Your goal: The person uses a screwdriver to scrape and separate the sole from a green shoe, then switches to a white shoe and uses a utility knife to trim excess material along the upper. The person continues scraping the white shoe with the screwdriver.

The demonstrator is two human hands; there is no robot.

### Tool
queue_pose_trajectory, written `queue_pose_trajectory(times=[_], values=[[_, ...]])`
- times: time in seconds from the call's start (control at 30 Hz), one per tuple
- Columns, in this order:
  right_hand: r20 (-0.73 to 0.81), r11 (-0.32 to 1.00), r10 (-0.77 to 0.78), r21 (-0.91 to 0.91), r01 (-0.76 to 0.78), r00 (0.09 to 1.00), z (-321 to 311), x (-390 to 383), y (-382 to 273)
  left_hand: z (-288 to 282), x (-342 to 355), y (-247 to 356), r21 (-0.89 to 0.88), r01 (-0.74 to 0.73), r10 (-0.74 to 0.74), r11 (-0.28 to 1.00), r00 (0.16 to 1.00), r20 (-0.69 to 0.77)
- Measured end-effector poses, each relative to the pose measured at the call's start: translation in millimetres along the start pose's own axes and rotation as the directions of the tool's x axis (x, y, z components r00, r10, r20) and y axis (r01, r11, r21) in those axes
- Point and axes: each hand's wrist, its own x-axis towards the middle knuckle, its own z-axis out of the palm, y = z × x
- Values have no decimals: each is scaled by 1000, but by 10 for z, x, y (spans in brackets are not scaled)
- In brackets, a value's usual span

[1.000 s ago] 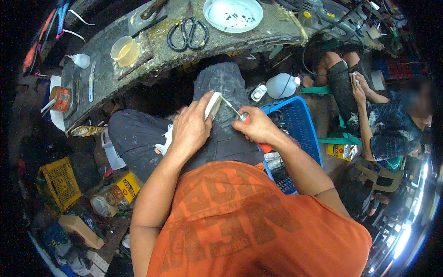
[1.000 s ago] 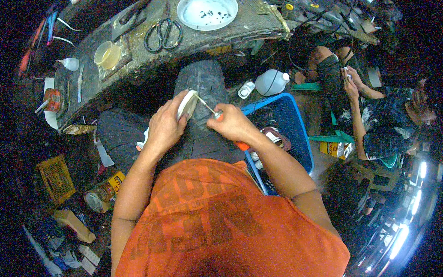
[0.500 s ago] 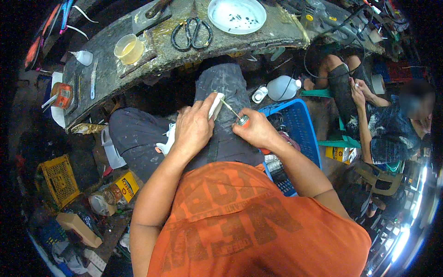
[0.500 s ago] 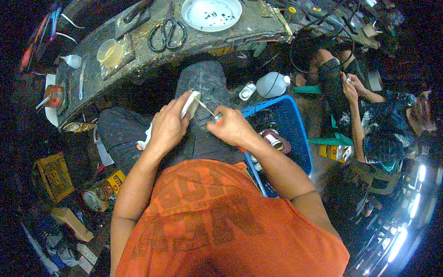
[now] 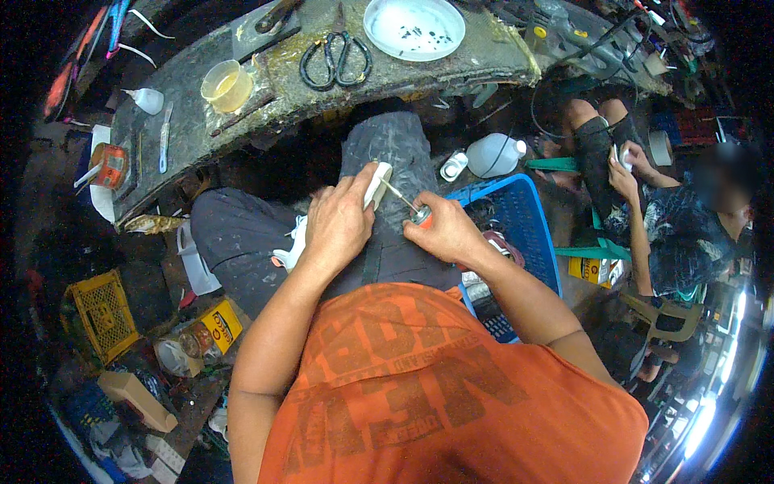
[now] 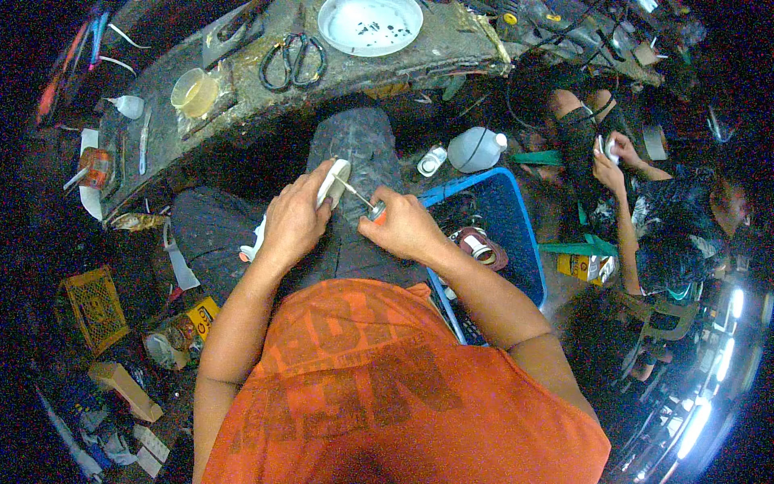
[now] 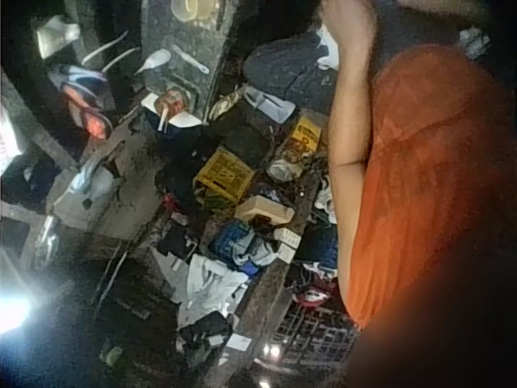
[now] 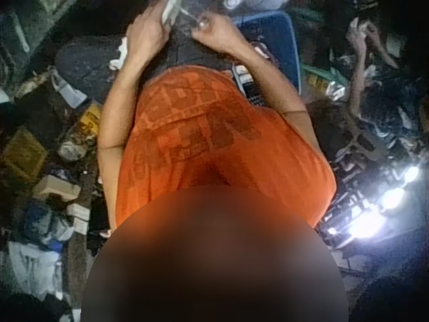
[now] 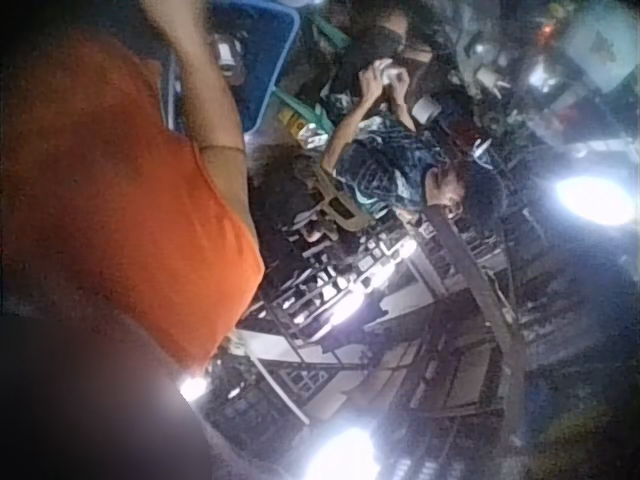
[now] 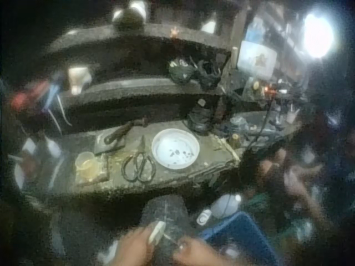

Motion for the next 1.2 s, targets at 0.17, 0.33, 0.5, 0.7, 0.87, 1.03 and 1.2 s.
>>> queue_pose_trajectory(times=[0.17, 0.33, 0.5, 0.7, 0.87, 1.03, 1.2], values=[[-17, 997, -54, -53, 53, 998, 26, -36, -22, -5, 4, -8, 1, 0, 0, 1000, 1000, 0], [-17, 995, -49, -85, 47, 999, 45, -62, -44, 1, 3, -16, 9, -2, 2, 1000, 1000, 4], [-19, 992, -68, -112, 66, 997, 80, -75, -46, 11, 0, -33, 13, -1, 1, 1000, 1000, -3], [-37, 987, -126, -108, 121, 991, 20, -133, -48, -43, -11, -95, -36, 7, -7, 999, 1000, 20], [-21, 999, -53, 2, 53, 998, -24, -174, -69, -263, -147, -290, -29, -121, 122, 992, 991, 45], [-76, 998, -51, 24, 53, 996, 106, -82, -197, -287, -224, -243, 21, 46, -47, 999, 996, 72], [-42, 1000, 21, -22, -22, 999, 121, 14, -261, -221, -250, -196, 126, 50, -47, 991, 998, -30]])
